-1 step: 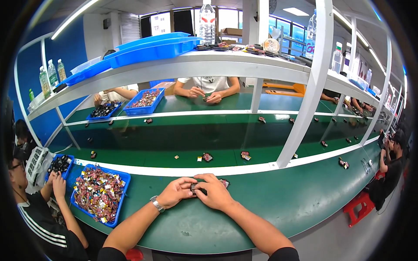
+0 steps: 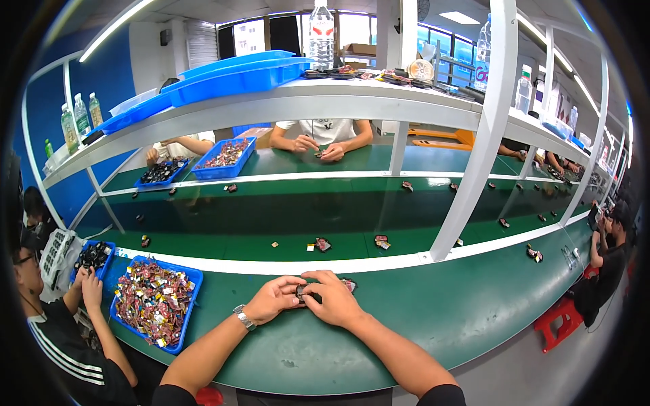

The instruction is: Sorting and arranging small colorful charms or pins on a workbench in a workshop setting.

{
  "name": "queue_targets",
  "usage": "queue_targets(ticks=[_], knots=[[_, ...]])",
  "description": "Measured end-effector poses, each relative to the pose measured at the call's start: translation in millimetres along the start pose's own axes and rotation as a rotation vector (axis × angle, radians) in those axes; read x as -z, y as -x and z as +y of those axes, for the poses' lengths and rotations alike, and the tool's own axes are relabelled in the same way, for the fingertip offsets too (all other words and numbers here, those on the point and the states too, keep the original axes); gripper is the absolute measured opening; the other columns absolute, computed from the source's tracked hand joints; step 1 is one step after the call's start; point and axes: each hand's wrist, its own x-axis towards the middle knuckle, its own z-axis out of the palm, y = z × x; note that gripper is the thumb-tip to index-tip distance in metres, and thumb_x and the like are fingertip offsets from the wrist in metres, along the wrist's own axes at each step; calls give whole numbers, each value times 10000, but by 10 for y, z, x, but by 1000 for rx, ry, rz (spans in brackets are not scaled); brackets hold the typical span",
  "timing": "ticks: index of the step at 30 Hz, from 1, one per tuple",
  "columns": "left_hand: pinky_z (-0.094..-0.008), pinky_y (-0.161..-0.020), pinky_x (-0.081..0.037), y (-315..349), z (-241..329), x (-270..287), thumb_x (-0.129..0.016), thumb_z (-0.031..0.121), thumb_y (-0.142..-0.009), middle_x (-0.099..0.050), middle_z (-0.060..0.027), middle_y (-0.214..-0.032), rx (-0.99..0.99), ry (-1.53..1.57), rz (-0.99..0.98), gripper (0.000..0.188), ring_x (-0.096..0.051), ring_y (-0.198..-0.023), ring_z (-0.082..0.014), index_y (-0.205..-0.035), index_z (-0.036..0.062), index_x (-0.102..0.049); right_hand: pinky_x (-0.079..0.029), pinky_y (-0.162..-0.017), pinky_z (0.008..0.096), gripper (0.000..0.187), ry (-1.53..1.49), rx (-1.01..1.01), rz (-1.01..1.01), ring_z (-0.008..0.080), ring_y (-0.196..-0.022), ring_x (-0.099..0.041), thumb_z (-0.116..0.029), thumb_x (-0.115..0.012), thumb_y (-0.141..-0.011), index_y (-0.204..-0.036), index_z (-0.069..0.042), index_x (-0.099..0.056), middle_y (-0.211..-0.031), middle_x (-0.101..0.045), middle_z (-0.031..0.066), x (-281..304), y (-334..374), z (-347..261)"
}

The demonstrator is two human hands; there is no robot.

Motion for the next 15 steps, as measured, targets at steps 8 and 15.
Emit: queue_targets(ticks=[8, 15], knots=[[-376, -1001, -506, 15, 6, -11, -502, -5, -963, -605, -95, -1221, 78, -25, 49, 332, -595, -1136, -177, -1293, 23, -483, -437, -999, 396, 104, -81, 63, -93, 310, -1218, -496, -122, -682, -819, -901, -61, -702, -1283, -571, 108, 62, 5, -61], [-369, -989, -513, -19, -19, 10, -501, 25, -972, -610, -95, -1214, 43, 55, 40, 316, -599, -1138, -183, -1287, 34, -490, -440, -997, 403, 126, -37, -18, 46, 302, -1190, -520, -136, -710, -812, -910, -57, -705, -1229, -604, 104, -39, 50, -14]])
